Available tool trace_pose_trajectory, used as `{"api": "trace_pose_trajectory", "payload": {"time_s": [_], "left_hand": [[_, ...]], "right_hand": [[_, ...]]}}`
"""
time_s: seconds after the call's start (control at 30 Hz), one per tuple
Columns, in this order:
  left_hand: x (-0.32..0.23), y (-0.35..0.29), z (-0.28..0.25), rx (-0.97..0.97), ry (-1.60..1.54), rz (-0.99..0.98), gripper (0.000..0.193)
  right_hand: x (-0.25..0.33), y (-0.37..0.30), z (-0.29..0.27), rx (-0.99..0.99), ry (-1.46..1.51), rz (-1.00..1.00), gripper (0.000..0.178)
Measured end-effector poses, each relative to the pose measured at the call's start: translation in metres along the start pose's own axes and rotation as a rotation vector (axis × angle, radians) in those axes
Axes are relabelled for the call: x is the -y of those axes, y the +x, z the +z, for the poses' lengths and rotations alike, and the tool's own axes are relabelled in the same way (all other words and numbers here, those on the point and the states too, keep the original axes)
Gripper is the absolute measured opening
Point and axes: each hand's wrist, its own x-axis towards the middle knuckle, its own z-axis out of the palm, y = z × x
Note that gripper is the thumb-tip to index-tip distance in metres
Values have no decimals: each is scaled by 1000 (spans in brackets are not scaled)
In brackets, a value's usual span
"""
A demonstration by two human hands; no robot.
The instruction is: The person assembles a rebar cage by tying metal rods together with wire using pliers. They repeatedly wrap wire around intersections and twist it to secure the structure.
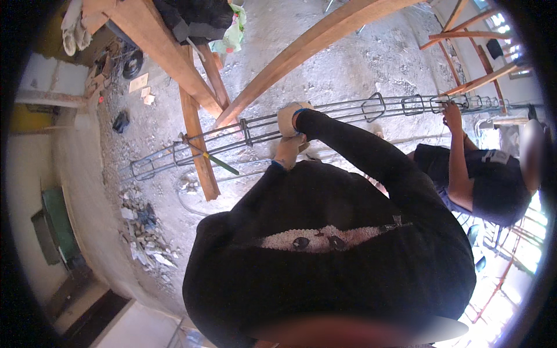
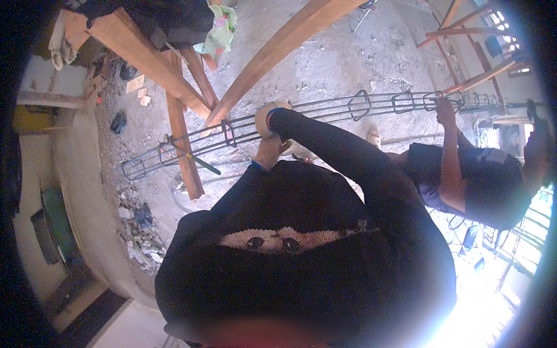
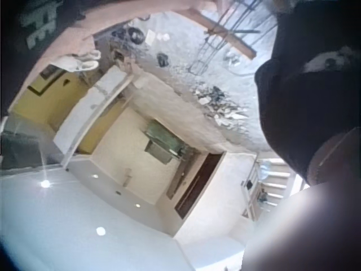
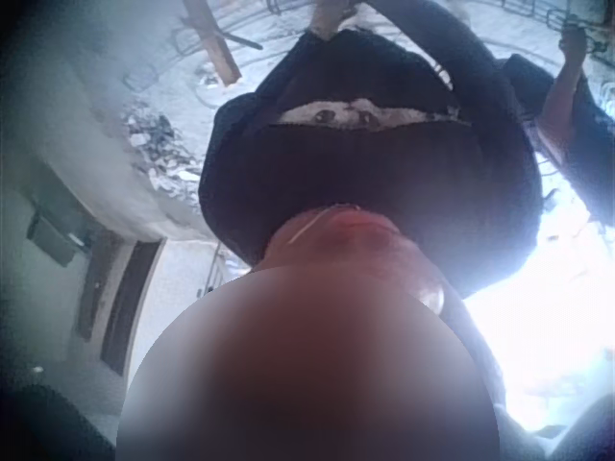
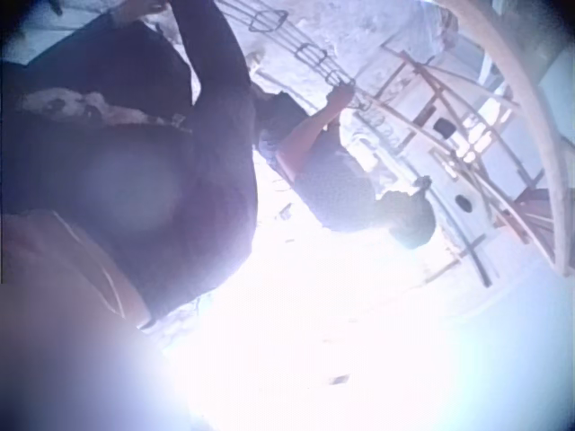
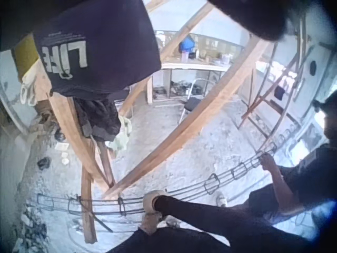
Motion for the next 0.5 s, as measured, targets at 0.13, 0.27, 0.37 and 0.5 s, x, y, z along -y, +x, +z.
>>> {"api": "trace_pose_trajectory", "payload": {"time_s": [0.13,0.27,0.37,0.5], "left_hand": [[-5,3,3,66,315,142,36],[-22,8,4,-60,346,272,42],[-25,13,8,-118,424,354,58],[-4,9,11,-175,575,443,54]], "right_hand": [[3,11,13,-38,-43,53,35],[-3,36,39,-78,-83,18,30],[-5,55,57,-204,3,55,20],[6,55,72,-353,-64,88,22]]}}
